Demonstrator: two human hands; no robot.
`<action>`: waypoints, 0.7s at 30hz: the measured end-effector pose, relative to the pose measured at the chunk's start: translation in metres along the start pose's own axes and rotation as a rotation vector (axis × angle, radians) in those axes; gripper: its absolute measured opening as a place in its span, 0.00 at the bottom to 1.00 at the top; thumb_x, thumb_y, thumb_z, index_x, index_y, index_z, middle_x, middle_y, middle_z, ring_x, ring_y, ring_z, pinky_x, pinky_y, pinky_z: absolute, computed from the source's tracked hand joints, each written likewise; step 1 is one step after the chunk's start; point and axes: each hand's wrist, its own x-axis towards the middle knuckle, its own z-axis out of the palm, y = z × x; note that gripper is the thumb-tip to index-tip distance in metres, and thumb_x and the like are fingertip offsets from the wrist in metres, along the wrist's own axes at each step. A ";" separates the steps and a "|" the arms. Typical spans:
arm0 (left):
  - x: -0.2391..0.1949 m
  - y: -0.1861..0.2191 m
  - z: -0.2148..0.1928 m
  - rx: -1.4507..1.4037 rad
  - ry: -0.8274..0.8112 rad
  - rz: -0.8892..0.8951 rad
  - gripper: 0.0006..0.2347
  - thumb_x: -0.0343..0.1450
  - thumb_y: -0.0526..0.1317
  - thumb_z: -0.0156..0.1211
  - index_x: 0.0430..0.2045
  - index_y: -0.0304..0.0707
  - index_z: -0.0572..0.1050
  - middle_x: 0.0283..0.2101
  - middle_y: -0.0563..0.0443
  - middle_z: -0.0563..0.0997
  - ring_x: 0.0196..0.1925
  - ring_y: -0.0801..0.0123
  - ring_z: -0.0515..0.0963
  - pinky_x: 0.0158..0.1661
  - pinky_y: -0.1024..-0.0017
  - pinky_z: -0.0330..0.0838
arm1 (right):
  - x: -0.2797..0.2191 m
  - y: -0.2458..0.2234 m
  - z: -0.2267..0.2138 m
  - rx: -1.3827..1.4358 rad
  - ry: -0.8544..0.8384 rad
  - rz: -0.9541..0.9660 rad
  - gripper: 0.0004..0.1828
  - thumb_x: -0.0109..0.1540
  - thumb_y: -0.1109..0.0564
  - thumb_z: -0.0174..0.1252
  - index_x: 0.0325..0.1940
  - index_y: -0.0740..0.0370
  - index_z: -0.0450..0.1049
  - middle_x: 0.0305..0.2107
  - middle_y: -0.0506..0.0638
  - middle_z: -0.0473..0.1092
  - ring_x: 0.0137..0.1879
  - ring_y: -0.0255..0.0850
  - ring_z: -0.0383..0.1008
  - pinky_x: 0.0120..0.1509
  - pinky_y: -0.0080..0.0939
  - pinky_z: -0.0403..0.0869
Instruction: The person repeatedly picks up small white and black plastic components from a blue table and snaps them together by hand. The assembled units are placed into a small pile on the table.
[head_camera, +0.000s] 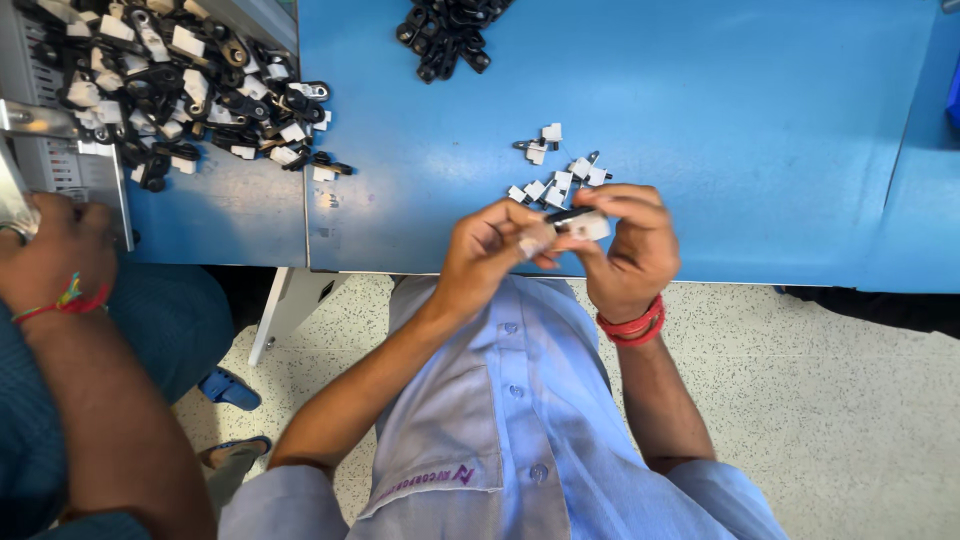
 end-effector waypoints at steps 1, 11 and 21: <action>0.003 -0.006 -0.001 0.061 0.051 0.062 0.04 0.75 0.31 0.59 0.40 0.28 0.76 0.40 0.45 0.83 0.41 0.69 0.84 0.44 0.71 0.80 | 0.003 -0.002 -0.005 -0.147 -0.095 -0.026 0.20 0.62 0.64 0.70 0.53 0.64 0.68 0.48 0.62 0.72 0.55 0.45 0.77 0.57 0.42 0.78; -0.017 -0.015 0.038 0.595 0.185 0.351 0.12 0.78 0.33 0.52 0.54 0.29 0.77 0.39 0.49 0.83 0.41 0.74 0.80 0.45 0.78 0.76 | -0.010 -0.008 -0.007 -0.138 0.150 0.062 0.15 0.63 0.67 0.67 0.46 0.61 0.66 0.50 0.55 0.76 0.54 0.42 0.76 0.62 0.40 0.74; 0.000 -0.014 -0.015 0.300 0.043 0.104 0.04 0.73 0.32 0.66 0.37 0.29 0.79 0.35 0.51 0.84 0.36 0.80 0.80 0.39 0.79 0.75 | -0.001 -0.007 -0.029 -0.316 -0.402 -0.048 0.26 0.48 0.47 0.77 0.42 0.59 0.75 0.37 0.47 0.79 0.46 0.39 0.80 0.65 0.51 0.68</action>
